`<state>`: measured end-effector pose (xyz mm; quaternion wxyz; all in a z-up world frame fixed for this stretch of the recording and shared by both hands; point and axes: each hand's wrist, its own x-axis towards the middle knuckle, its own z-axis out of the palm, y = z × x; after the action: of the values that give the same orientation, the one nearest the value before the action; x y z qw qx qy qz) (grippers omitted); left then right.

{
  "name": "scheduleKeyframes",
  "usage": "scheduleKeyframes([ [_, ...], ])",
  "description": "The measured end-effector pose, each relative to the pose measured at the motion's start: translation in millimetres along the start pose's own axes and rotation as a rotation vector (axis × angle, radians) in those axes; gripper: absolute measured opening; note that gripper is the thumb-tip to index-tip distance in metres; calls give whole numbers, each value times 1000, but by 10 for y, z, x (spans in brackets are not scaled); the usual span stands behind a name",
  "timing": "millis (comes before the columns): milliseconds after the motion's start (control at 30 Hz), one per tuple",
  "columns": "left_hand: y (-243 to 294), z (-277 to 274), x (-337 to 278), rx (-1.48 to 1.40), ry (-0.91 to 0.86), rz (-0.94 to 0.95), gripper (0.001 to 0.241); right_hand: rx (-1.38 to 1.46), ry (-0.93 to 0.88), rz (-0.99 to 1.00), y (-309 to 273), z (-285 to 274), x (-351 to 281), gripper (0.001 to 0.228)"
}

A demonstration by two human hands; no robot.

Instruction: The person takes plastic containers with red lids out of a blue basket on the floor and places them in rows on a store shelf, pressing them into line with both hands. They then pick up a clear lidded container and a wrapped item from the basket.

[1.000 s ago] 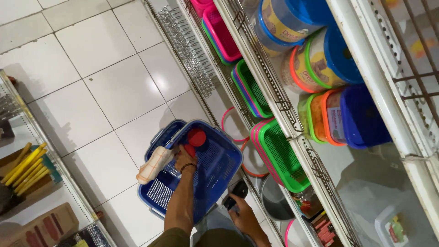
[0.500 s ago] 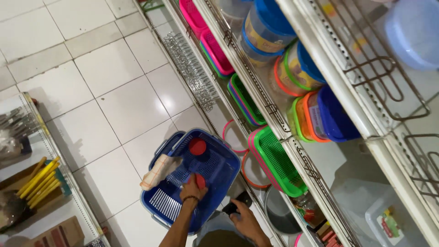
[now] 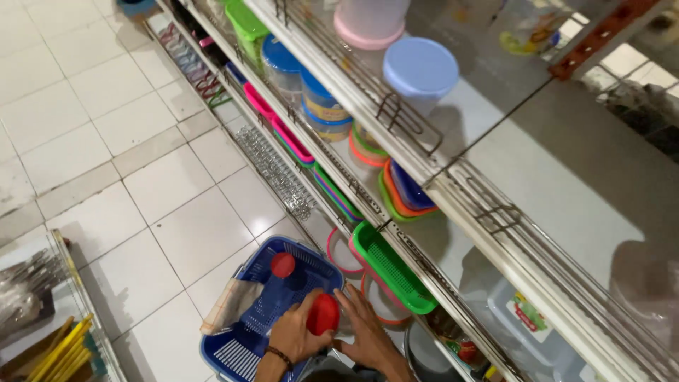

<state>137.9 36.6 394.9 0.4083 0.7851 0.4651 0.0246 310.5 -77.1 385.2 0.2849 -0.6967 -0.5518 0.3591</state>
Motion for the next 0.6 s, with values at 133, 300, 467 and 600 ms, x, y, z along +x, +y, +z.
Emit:
scheduleKeyframes([
  [133,650,-219,-135,113,13,194,99,-47,265,-218,114,-137,-121,99],
  [300,1243,-257,-292,-150,369,780,100,173,477,-116,-492,-848,-437,112],
  [467,1709,-114,-293,-326,441,950,106,111,672,-186,-776,-1376,-883,96],
  [600,2069,-100,-258,-337,505,1240,83,-71,746,-392,-890,-1682,-1217,90],
])
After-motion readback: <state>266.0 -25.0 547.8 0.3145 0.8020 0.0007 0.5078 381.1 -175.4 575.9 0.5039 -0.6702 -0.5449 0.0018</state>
